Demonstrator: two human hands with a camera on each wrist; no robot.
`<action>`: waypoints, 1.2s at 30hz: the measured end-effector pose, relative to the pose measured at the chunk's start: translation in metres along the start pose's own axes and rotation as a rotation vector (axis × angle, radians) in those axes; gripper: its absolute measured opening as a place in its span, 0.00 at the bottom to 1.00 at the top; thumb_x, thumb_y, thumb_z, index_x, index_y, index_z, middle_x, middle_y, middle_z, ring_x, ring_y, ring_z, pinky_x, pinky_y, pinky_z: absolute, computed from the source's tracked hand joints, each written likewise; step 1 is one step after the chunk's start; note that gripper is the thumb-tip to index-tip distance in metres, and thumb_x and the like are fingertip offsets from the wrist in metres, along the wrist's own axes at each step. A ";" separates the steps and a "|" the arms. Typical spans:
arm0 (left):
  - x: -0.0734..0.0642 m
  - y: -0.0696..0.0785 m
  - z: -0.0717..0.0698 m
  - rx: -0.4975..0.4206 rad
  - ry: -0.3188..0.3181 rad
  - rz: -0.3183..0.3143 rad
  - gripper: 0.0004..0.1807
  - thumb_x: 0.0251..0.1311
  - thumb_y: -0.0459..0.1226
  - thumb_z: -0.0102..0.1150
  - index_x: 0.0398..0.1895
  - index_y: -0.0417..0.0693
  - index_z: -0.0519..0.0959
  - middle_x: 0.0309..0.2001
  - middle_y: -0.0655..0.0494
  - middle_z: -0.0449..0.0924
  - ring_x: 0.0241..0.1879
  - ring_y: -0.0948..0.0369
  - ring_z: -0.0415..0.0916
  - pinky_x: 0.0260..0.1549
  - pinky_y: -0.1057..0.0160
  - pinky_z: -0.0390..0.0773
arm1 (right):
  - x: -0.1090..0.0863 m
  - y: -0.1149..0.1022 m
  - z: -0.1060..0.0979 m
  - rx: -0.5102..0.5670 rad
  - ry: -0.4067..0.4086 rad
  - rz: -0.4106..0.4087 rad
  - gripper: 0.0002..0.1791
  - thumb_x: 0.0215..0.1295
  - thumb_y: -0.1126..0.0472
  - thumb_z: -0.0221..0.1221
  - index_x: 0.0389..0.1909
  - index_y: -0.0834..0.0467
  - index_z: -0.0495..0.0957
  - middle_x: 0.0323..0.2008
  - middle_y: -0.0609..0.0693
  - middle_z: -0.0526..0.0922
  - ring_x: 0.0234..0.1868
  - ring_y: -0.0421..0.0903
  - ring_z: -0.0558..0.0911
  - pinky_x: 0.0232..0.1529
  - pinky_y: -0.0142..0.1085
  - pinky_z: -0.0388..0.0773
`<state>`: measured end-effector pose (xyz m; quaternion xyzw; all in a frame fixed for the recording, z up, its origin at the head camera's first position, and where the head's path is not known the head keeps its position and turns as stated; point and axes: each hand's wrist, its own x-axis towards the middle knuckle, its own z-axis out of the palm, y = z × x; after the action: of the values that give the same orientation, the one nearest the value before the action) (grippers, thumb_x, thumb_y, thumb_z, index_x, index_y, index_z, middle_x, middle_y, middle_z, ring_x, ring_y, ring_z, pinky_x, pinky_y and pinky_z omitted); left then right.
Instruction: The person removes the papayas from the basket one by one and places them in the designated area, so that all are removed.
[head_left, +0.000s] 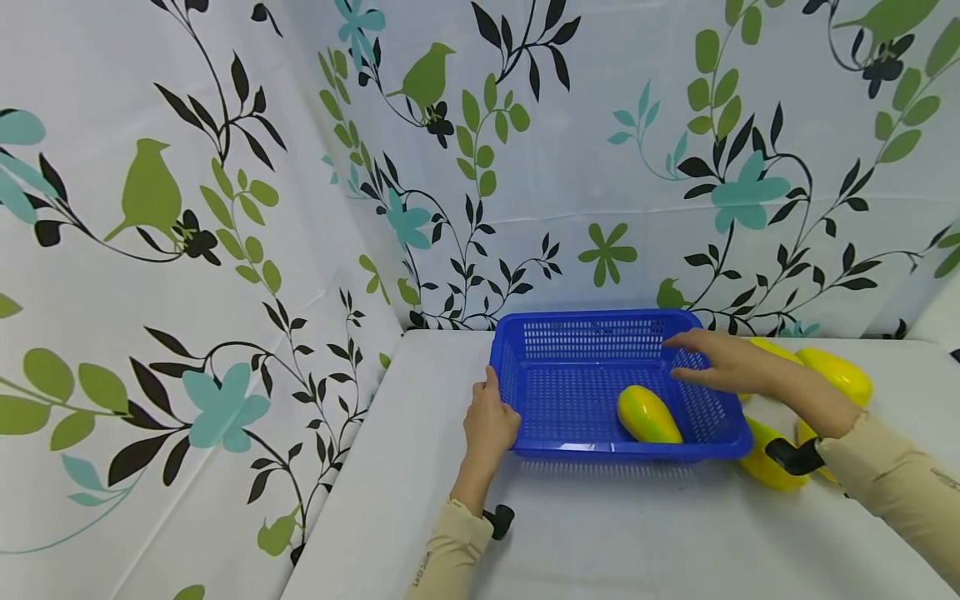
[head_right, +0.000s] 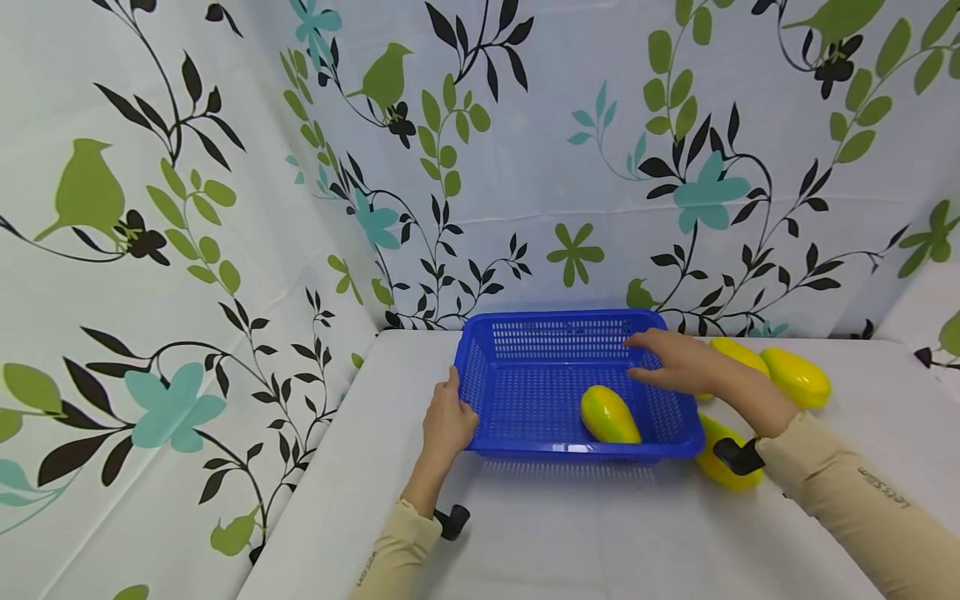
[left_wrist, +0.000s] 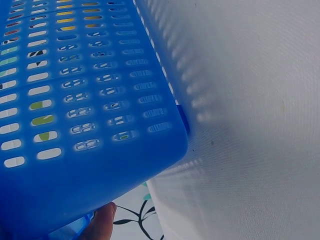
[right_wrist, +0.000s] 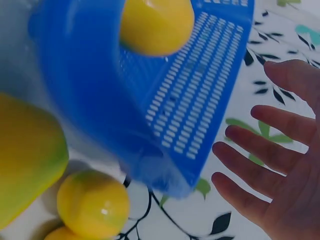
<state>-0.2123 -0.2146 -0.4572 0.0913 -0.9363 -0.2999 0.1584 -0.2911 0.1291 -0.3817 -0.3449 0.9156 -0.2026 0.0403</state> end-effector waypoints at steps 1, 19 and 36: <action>0.000 0.000 0.000 -0.001 -0.002 0.000 0.37 0.54 0.25 0.53 0.72 0.32 0.61 0.55 0.32 0.74 0.37 0.43 0.80 0.30 0.48 0.79 | 0.004 -0.002 0.003 -0.016 -0.006 -0.020 0.28 0.67 0.50 0.61 0.60 0.65 0.75 0.55 0.64 0.79 0.53 0.62 0.78 0.50 0.57 0.77; 0.000 0.003 0.000 0.009 0.010 0.025 0.38 0.51 0.24 0.55 0.71 0.31 0.62 0.53 0.32 0.74 0.35 0.43 0.81 0.27 0.49 0.80 | 0.036 -0.010 0.041 0.143 -0.193 -0.006 0.29 0.68 0.50 0.59 0.61 0.67 0.73 0.58 0.67 0.75 0.57 0.66 0.75 0.53 0.57 0.75; -0.001 0.002 -0.002 0.015 0.022 0.031 0.37 0.52 0.24 0.54 0.71 0.30 0.62 0.53 0.32 0.75 0.34 0.44 0.81 0.25 0.50 0.79 | 0.034 -0.004 0.071 0.146 -0.277 0.012 0.40 0.61 0.46 0.65 0.66 0.66 0.67 0.60 0.64 0.74 0.54 0.57 0.74 0.56 0.56 0.73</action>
<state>-0.2109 -0.2141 -0.4544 0.0811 -0.9380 -0.2893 0.1728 -0.2993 0.0799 -0.4433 -0.3605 0.8861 -0.2186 0.1925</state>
